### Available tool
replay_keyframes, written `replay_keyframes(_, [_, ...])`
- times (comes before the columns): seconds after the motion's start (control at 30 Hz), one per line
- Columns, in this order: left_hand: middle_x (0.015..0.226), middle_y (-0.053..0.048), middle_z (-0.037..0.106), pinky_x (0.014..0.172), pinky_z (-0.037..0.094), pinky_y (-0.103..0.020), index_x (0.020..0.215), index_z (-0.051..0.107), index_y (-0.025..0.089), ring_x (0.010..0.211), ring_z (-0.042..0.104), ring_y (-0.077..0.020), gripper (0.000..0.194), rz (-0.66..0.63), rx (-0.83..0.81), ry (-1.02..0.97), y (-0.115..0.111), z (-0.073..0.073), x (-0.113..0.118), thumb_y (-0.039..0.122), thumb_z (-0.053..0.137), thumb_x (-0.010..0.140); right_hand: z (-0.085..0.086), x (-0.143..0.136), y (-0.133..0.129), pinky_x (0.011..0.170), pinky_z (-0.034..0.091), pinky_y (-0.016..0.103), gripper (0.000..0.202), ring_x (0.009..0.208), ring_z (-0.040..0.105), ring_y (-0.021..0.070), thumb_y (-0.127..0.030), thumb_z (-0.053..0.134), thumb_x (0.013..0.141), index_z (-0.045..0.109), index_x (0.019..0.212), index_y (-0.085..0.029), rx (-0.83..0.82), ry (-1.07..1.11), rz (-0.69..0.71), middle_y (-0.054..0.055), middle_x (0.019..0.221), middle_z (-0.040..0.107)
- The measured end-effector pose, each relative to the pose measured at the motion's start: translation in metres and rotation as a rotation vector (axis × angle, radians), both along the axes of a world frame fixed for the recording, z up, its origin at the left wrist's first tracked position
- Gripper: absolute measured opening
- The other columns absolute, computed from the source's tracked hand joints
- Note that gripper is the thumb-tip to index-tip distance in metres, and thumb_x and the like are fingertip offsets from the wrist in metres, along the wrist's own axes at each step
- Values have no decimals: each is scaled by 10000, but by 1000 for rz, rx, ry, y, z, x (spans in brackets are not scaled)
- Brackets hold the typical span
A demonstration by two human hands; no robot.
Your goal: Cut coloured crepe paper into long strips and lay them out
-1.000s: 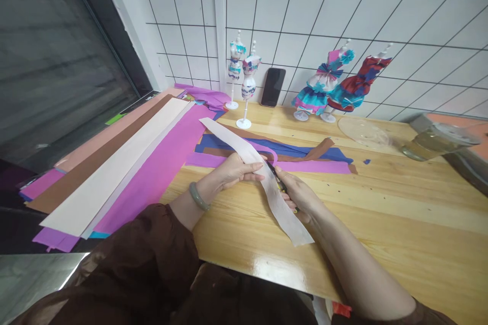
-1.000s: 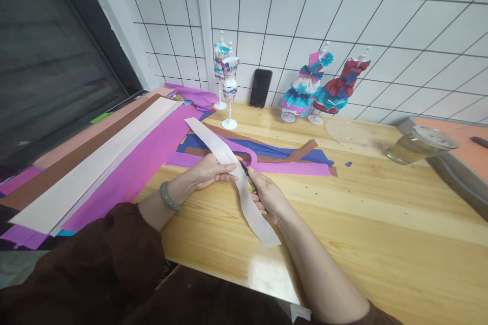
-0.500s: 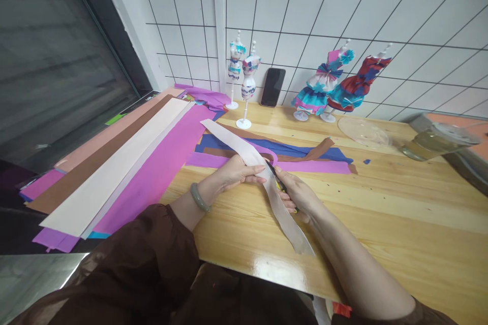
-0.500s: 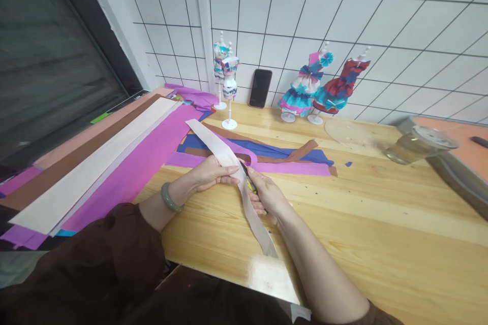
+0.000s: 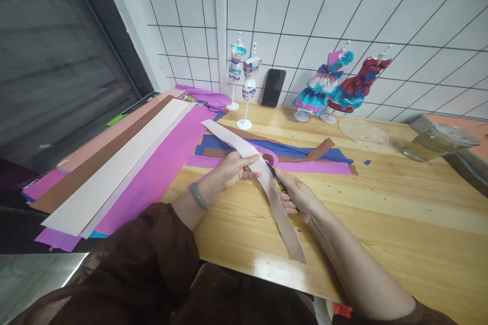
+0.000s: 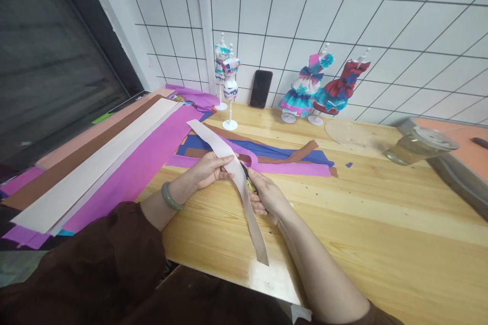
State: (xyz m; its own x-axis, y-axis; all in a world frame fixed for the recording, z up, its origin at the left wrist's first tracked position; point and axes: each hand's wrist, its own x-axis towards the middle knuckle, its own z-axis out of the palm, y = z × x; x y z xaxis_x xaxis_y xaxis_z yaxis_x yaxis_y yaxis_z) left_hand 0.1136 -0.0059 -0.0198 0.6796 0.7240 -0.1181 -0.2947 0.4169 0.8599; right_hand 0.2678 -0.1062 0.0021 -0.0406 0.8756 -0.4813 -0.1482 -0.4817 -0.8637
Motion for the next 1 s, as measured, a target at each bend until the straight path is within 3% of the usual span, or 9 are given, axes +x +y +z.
replay_keyframes(0.17, [939, -79, 660, 692, 536, -253, 922, 630, 115, 826, 631, -152, 241, 15, 1, 14, 0, -1, 1, 221, 694, 714, -1, 0, 1, 278, 164, 139, 438, 270, 200, 21, -605, 472, 783, 481, 664, -184, -12, 13, -2, -103, 390, 269])
replay_keyframes(0.37, [951, -80, 656, 752, 519, -286, 940, 629, 116, 846, 623, -153, 271, -31, 25, 24, -7, 3, 2, 221, 705, 702, -2, -1, 2, 279, 147, 155, 537, 268, 203, 23, -628, 432, 790, 349, 497, -186, 0, 35, 33, -82, 354, 263])
replay_keyframes(1.0, [966, -93, 659, 736, 532, -288, 987, 642, 115, 826, 629, -151, 296, -67, -11, 12, -6, -4, 4, 206, 697, 711, -3, 1, 4, 281, 136, 174, 526, 274, 177, 38, -616, 412, 805, 327, 483, -208, 99, 40, 97, -72, 332, 263])
